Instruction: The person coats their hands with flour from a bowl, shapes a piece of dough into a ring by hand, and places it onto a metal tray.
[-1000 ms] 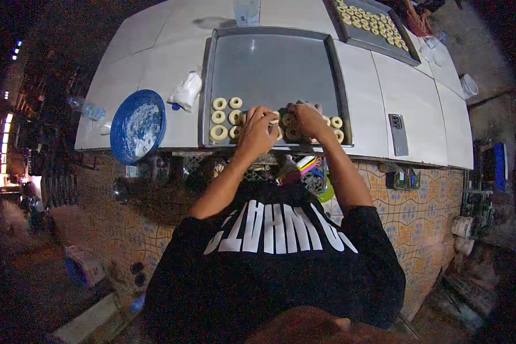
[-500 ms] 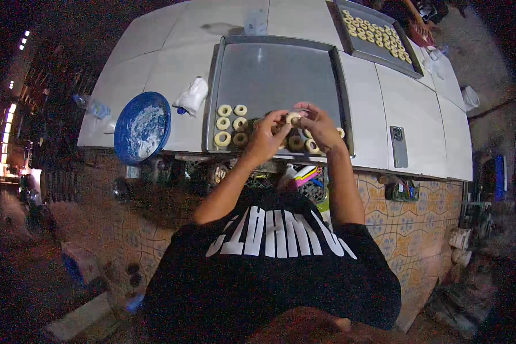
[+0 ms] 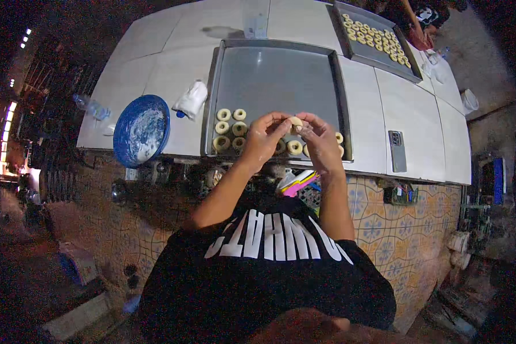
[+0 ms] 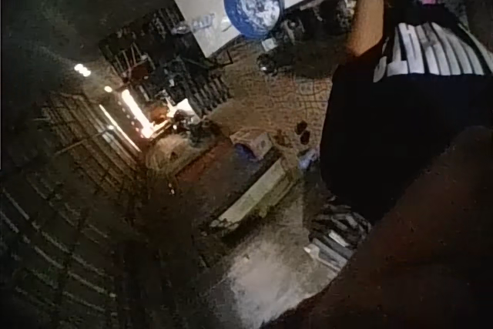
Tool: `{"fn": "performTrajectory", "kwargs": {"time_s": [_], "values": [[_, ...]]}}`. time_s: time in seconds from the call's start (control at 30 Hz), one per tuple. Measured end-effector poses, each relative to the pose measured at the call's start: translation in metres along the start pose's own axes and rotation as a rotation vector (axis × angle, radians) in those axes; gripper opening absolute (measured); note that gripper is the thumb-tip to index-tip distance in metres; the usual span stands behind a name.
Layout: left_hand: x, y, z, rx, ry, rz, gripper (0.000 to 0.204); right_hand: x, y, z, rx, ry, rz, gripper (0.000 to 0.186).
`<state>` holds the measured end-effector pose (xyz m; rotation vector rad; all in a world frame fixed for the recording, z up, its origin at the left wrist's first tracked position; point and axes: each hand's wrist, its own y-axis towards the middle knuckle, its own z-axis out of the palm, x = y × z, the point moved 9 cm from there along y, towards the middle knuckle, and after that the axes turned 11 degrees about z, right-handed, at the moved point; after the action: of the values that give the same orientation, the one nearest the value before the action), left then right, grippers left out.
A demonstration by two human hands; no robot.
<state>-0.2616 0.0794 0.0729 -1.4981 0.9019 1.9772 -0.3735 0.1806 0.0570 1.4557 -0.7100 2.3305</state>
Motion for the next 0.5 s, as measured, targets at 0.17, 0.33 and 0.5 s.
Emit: {"fn": "performTrajectory", "kwargs": {"time_s": [0.17, 0.33, 0.5], "values": [[0.001, -0.002, 0.004, 0.015, -0.108, -0.020, 0.024, -0.001, -0.004, 0.006, 0.060, 0.162, 0.050, 0.034], [0.000, -0.003, -0.002, -0.011, -0.082, -0.019, 0.024, -0.004, -0.007, 0.014, 0.123, 0.250, 0.100, 0.038], [-0.004, -0.002, -0.007, -0.028, -0.022, -0.012, 0.023, -0.006, -0.007, 0.017, 0.120, 0.297, 0.087, 0.039]]}}
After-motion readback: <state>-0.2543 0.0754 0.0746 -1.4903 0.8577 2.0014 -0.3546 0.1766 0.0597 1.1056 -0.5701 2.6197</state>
